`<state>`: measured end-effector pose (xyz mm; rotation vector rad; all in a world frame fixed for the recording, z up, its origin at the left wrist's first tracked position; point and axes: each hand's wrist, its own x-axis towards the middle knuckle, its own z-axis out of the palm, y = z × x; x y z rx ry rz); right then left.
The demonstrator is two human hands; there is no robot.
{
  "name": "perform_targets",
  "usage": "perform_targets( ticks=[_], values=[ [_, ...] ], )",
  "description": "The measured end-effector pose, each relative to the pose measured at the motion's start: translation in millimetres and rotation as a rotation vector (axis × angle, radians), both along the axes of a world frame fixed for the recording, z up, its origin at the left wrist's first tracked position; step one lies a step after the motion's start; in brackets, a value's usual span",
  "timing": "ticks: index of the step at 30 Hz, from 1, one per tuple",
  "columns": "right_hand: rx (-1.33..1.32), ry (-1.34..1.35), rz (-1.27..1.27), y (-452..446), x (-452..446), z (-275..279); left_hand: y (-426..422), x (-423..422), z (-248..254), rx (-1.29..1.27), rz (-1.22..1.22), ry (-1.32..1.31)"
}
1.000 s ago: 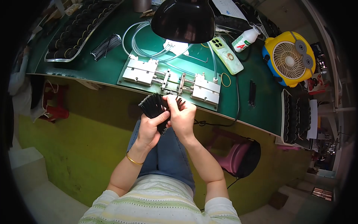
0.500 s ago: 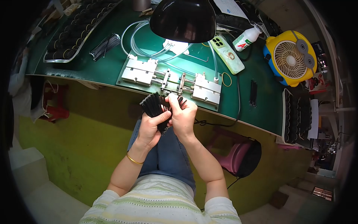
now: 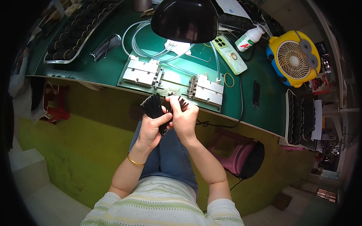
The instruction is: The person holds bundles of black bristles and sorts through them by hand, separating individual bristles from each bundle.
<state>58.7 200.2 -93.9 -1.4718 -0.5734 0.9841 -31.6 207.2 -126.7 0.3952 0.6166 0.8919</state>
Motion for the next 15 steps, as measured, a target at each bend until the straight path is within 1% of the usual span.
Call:
perform_targets(
  ticks=[8, 11, 15],
  values=[
    [0.053, 0.04, 0.082, -0.5, 9.3, -6.9, 0.3, 3.2, -1.0, 0.02, -0.032, -0.027],
    [0.029, 0.041, 0.062, -1.7, 6.8, -3.4, 0.0, 2.5, 3.2, -0.044, -0.005, -0.036],
    [0.048, 0.002, 0.093, -3.3, 5.0, -1.9, -0.8, 0.0, 3.1, 0.001, -0.017, -0.043]
  ],
)
